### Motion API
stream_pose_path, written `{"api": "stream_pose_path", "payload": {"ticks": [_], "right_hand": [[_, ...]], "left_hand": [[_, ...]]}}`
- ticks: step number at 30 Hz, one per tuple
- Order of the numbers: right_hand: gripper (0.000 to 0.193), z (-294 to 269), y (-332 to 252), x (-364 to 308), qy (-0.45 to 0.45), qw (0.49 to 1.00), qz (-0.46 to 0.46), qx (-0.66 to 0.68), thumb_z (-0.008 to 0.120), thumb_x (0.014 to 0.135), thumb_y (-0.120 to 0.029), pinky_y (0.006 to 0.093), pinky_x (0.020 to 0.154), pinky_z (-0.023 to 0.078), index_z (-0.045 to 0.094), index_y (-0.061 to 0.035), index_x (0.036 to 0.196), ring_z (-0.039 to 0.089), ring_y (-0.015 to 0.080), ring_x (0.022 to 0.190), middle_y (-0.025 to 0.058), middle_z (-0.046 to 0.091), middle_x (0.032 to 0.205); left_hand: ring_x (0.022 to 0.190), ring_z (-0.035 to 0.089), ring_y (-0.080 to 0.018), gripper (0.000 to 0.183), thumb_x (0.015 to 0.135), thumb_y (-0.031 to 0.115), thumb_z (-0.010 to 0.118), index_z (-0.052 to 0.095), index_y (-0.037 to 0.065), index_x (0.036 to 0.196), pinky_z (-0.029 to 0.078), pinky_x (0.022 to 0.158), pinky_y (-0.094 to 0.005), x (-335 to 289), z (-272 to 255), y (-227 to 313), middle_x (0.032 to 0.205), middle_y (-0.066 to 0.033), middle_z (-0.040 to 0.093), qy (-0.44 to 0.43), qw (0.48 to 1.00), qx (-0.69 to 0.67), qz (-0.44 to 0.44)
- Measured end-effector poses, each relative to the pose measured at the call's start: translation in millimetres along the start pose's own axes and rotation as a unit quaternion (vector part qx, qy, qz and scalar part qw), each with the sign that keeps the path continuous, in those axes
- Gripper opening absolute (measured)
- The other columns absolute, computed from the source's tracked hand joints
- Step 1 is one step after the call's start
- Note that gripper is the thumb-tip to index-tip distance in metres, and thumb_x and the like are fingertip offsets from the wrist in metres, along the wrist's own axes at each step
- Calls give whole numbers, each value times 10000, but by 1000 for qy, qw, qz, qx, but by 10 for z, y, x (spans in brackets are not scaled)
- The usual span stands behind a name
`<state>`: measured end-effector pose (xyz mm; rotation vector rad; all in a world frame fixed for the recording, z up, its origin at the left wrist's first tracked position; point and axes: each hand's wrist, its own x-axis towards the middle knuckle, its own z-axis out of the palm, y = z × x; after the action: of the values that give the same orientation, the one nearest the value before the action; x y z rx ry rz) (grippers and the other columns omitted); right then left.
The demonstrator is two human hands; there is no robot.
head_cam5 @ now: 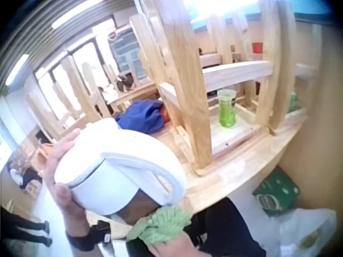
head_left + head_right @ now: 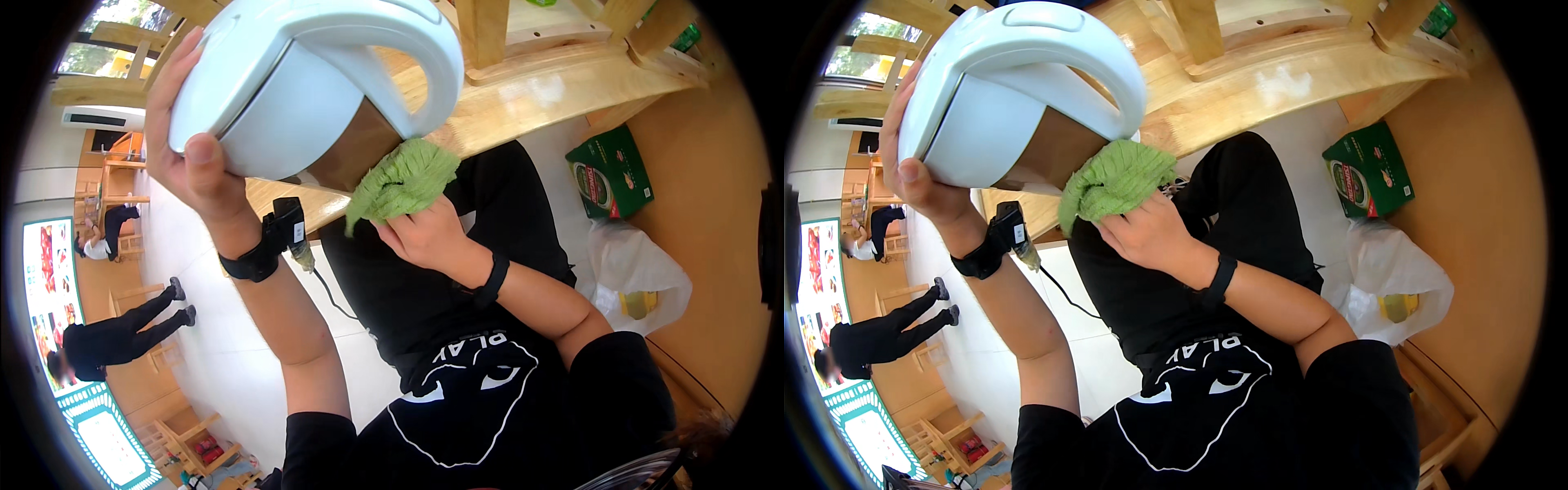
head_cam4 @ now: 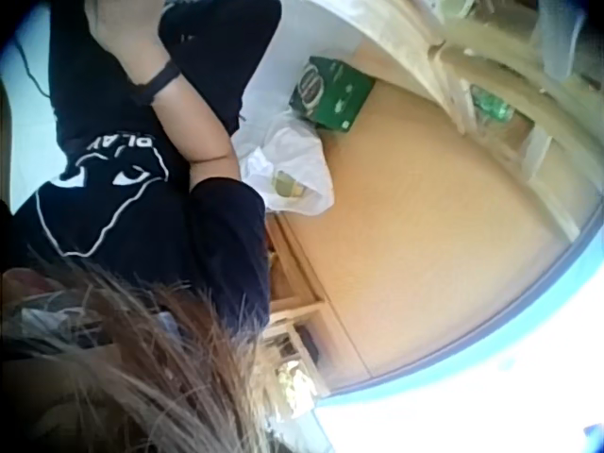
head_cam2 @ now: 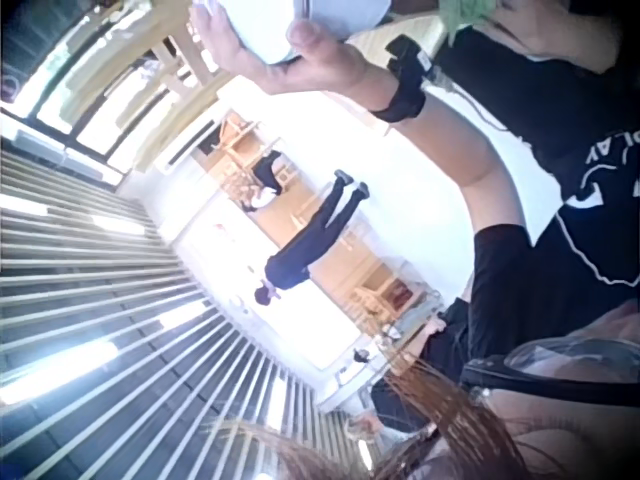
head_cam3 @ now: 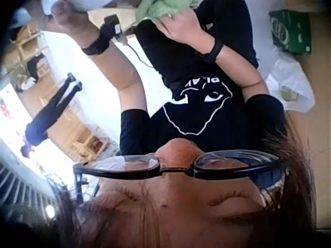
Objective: The person wipes the exterior and interior of a white kettle with a green cloth while sitting at a table in a restaurant dining area.
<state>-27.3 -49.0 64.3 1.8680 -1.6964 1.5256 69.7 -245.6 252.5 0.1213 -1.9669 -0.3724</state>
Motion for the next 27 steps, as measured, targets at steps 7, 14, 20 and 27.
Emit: {"api": "stream_pose_path", "payload": {"ticks": [7, 14, 20, 27], "right_hand": [[256, -85, 179, -231, -27, 999, -12, -31, 707, 797, -76, 457, 996, 490, 723, -68, 1052, 646, 320, 1075, 105, 685, 1146], [342, -331, 251, -133, 16, 999, -39, -14, 671, 767, -23, 453, 955, 489, 698, -48, 1107, 650, 333, 1036, 115, 694, 1087], [446, -813, 402, 193, 97, 992, -72, 29, 799, 774, -85, 490, 941, 495, 645, 19, 1179, 656, 390, 1062, 195, 679, 1152], [530, -1226, 450, 775, 215, 966, -17, 142, 819, 805, -163, 428, 948, 514, 612, 45, 1246, 642, 399, 1078, 204, 659, 1206]], "left_hand": [[1249, 596, -398, 831, 915, 693, 456, 620, -43, 1265, 529, 1017, -496, -15, 35, 17, 1369, -311, 572, 0, 1000, -2, -6], [1275, 583, -375, 866, 925, 725, 432, 610, -40, 1291, 515, 1035, -463, 7, 36, 49, 1376, -289, 579, -5, 1000, 24, -10], [1279, 573, -309, 931, 918, 800, 370, 574, 27, 1394, 439, 1071, -403, 3, 49, 142, 1390, -173, 608, -64, 994, 87, 21], [1295, 575, -311, 800, 923, 697, 476, 593, 60, 1394, 430, 1083, -419, 256, 54, 224, 1394, -159, 615, -138, 976, 137, 99]]}}
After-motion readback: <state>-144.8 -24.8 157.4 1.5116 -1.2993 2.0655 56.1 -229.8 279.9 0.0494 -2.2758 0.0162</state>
